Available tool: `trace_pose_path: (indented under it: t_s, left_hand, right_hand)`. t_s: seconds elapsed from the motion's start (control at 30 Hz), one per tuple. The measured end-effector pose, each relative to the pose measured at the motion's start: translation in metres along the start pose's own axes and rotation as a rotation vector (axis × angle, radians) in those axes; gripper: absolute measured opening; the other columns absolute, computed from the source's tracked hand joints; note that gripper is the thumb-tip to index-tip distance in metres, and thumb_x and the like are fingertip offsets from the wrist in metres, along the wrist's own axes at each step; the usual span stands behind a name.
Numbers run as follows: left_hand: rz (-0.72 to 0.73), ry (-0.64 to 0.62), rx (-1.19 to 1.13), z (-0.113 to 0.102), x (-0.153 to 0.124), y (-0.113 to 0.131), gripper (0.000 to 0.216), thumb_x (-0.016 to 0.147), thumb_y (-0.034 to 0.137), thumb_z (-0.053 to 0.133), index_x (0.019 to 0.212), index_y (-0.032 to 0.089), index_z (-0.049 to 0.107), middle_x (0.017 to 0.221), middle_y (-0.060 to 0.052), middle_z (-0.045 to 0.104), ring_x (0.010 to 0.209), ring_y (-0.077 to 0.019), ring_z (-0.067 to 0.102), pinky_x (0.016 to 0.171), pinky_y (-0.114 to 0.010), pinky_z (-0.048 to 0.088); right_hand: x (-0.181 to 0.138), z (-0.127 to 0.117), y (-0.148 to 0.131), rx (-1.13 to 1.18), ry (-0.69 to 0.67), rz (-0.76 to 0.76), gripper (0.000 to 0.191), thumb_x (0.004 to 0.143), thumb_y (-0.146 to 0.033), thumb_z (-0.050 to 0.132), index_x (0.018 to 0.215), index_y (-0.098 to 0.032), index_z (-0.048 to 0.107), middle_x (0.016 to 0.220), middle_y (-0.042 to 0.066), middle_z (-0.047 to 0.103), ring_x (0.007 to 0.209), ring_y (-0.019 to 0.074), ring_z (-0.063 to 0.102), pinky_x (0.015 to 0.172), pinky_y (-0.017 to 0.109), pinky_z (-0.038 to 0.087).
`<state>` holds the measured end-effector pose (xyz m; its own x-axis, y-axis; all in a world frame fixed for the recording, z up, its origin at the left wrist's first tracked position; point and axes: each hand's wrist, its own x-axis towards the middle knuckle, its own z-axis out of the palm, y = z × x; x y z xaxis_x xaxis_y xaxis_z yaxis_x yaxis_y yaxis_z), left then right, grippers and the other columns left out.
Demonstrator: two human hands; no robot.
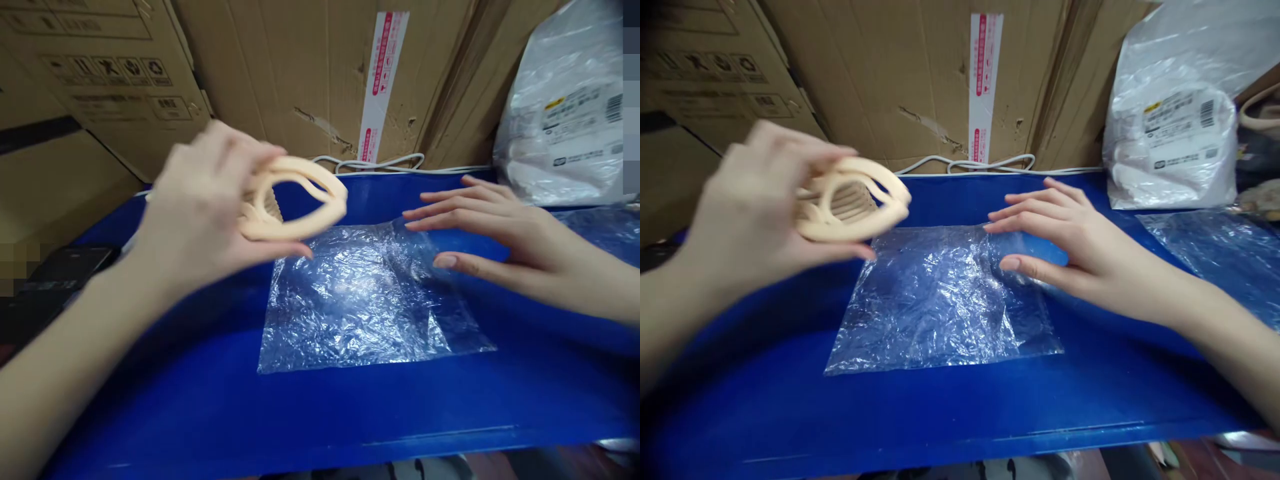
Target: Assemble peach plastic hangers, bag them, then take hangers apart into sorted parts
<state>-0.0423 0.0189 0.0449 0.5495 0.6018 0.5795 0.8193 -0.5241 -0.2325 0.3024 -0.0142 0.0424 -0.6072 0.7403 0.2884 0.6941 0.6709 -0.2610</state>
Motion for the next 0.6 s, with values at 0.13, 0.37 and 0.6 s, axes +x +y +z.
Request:
trace_pose_path:
  t_s: [0.13,0.37,0.6]
  left_hand:
    - [0.226,0.024,-0.156,0.005,-0.004,0.049,0.091,0.079,0.085,0.055,0.126,0.007,0.058,0.116,-0.02,0.066,0.105,-0.0369,0.063,0.09,-0.051,0.05]
    - [0.243,0.064,-0.151,0.005,-0.009,0.071,0.086,0.082,0.079,0.059,0.13,0.008,0.057,0.117,-0.02,0.069,0.099,-0.0343,0.066,0.083,-0.046,0.05]
    - [0.255,-0.034,-0.216,0.018,-0.009,0.051,0.095,0.087,0.081,0.048,0.145,0.006,0.044,0.132,-0.022,0.062,0.117,-0.035,0.06,0.098,-0.046,0.044]
  right_hand:
    - [-0.002,0.005,-0.025,0.386,-0.018,0.114,0.036,0.095,-0.052,0.061,0.128,-0.041,0.068,0.126,-0.003,0.072,0.117,0.0272,0.066,0.102,0.043,0.053]
    - [0.002,0.027,-0.028,0.767,-0.062,0.252,0.019,0.086,-0.042,0.076,0.103,-0.035,0.08,0.101,-0.002,0.077,0.088,0.0182,0.071,0.078,0.029,0.057]
    - [0.008,0.03,-0.018,0.926,-0.013,0.376,0.02,0.078,-0.041,0.083,0.095,-0.03,0.082,0.084,-0.001,0.074,0.072,0.0124,0.065,0.065,0.024,0.051]
